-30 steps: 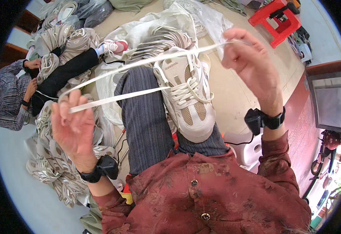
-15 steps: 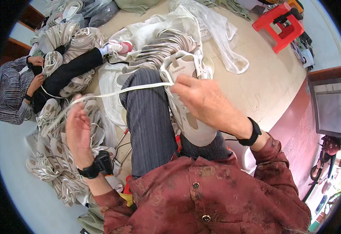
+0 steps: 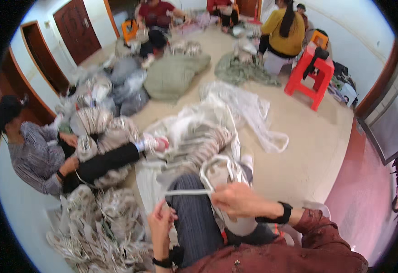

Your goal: The recorder is lacing a pair of white and beige sneakers in a shoe manufacturing environment.

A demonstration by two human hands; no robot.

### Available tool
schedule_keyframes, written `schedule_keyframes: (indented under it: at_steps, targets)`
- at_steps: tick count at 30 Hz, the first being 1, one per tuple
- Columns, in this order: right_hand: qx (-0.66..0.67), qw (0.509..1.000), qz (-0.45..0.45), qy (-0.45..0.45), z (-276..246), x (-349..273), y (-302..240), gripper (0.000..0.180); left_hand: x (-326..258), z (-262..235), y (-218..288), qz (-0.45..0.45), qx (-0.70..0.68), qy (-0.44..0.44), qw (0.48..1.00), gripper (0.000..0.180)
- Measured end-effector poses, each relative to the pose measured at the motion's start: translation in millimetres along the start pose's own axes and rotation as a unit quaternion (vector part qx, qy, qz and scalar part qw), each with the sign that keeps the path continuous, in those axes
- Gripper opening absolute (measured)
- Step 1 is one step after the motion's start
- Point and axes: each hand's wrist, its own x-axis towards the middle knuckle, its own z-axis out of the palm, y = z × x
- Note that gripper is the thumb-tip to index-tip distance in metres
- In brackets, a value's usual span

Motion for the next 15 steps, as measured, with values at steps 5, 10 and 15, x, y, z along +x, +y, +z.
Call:
schedule_keyframes:
  at_steps: [5, 10, 15]
  targets:
    - [0.023, 0.999, -0.028, -0.036, -5, -3, -3, 0.012, -20, 21, 22, 0.050, 0.018, 0.012, 0.999, 0.041]
    - [0.144, 0.979, 0.023, -0.139, -8, -6, -4, 0.016, -33, 46, 36, 0.084, 0.017, -0.087, 0.993, 0.027]
    - [0.175, 0.970, -0.124, -0.110, -3, -19, -8, 0.021, -38, 60, 43, 0.036, 0.078, -0.180, 0.980, 0.029]
